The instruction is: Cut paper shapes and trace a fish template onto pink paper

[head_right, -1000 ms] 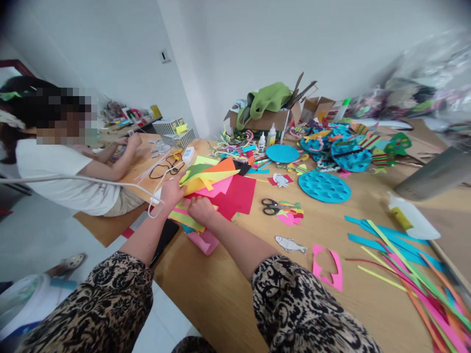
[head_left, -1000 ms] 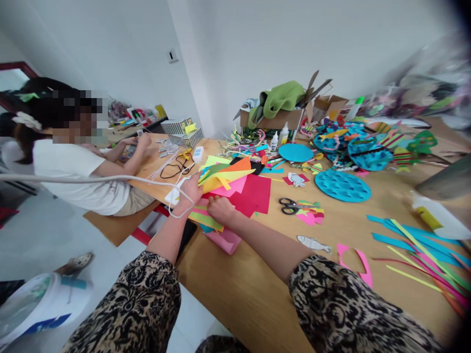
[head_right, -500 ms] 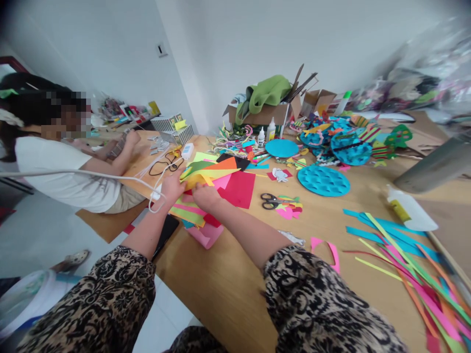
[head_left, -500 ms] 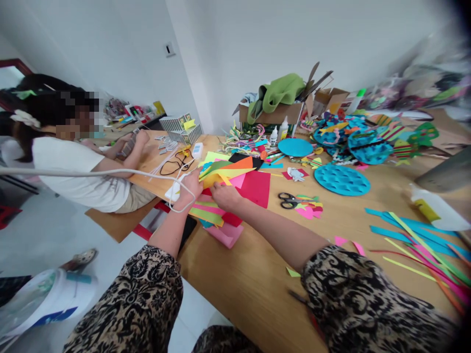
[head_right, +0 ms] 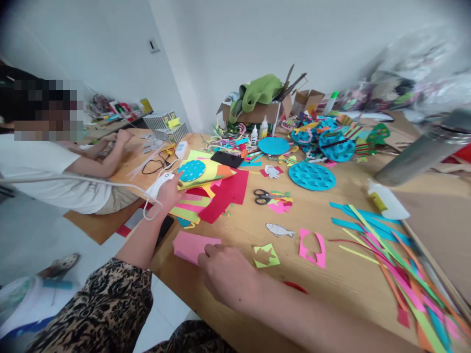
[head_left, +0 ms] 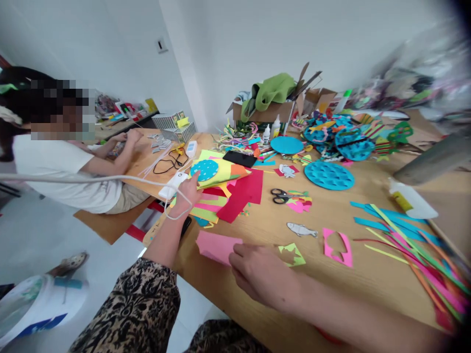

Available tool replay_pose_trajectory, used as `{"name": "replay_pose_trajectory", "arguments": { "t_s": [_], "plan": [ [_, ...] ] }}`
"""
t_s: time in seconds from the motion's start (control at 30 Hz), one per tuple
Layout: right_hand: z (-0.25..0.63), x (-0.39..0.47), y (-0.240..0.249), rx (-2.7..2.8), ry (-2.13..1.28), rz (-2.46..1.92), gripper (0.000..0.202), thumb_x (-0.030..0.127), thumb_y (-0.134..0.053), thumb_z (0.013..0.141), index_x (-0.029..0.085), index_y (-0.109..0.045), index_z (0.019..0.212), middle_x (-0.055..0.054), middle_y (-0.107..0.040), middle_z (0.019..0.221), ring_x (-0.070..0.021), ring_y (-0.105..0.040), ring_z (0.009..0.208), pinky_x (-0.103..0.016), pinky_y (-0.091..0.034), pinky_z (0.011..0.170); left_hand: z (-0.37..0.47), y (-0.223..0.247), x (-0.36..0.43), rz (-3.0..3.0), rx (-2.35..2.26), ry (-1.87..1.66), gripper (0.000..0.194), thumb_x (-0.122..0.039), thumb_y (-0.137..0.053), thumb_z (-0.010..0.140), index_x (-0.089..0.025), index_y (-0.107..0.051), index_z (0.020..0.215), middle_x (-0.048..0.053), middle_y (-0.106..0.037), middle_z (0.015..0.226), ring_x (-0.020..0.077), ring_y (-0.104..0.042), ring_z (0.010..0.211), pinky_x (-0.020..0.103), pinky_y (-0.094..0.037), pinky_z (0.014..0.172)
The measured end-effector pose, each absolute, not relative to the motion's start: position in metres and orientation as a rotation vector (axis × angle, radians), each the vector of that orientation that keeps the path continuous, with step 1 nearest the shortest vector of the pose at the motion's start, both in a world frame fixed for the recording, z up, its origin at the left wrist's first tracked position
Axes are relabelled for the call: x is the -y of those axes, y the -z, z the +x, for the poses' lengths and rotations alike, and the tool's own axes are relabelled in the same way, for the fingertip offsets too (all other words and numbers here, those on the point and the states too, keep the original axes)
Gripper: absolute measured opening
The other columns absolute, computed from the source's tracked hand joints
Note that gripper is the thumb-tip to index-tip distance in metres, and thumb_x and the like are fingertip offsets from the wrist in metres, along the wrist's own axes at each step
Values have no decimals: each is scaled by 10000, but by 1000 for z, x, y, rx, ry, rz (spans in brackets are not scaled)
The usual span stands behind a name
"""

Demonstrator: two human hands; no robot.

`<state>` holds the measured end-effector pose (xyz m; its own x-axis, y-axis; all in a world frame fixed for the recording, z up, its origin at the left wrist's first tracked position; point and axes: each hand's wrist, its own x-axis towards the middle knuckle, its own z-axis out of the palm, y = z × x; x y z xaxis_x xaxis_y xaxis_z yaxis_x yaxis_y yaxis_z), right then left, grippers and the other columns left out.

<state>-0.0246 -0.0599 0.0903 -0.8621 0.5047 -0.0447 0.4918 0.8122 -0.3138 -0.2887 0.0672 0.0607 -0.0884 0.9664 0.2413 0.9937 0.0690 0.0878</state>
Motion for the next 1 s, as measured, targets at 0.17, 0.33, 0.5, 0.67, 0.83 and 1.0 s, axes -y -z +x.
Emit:
{"name": "replay_pose_trajectory", "arguments": {
  "t_s": [0.17,0.33,0.5,0.67,0.83,1.0],
  "plan": [
    [17,90,-81,2642,-339,-867,166,79,-469,876,174,-586,807,-43,-607,794,-173,-521,660,-297,-351,564,-262,-42,-38,-2183,1922,672,744,-367,-735,719,-157,-448,1373,170,-510,1329,351,-414,1308,493,-361,1073],
    [53,93,-76,2378,-206,-999,228,125,-409,945,159,-610,843,-52,-571,756,-183,-502,679,-303,-370,600,-218,-57,10,-2582,1722,1384,471,-465,-433,933,-198,-528,1309,125,-509,1382,257,-411,1342,441,-335,1112],
    [77,87,-69,2246,-280,-1079,201,123,-414,940,160,-609,913,-58,-591,790,-172,-550,712,-277,-412,614,-185,-83,46,-3424,1466,1073,774,-757,-545,707,-208,-607,1250,126,-657,1208,311,-556,1198,472,-419,1033],
    [92,85,-74,2096,-347,-1089,139,140,-445,938,175,-578,956,-48,-604,805,-163,-571,715,-264,-437,616,-166,-78,50,-3112,1332,993,218,-237,-501,925,-221,-693,1026,35,-734,959,171,-667,959,330,-510,896],
    [117,93,-74,1947,-334,-1291,92,189,-472,951,196,-554,909,-13,-579,741,-142,-562,632,-249,-431,580,-174,-71,42,-2663,1349,1113,161,-143,-520,884,-158,-677,919,61,-734,841,160,-687,739,255,-538,657],
    [126,113,-51,2197,-468,-1409,195,199,-447,962,195,-578,817,-39,-612,790,-177,-605,711,-284,-468,627,-171,-67,38,-2537,1234,1017,298,-56,-462,868,-162,-632,1088,89,-724,1027,189,-680,944,330,-549,848]
  ]
}}
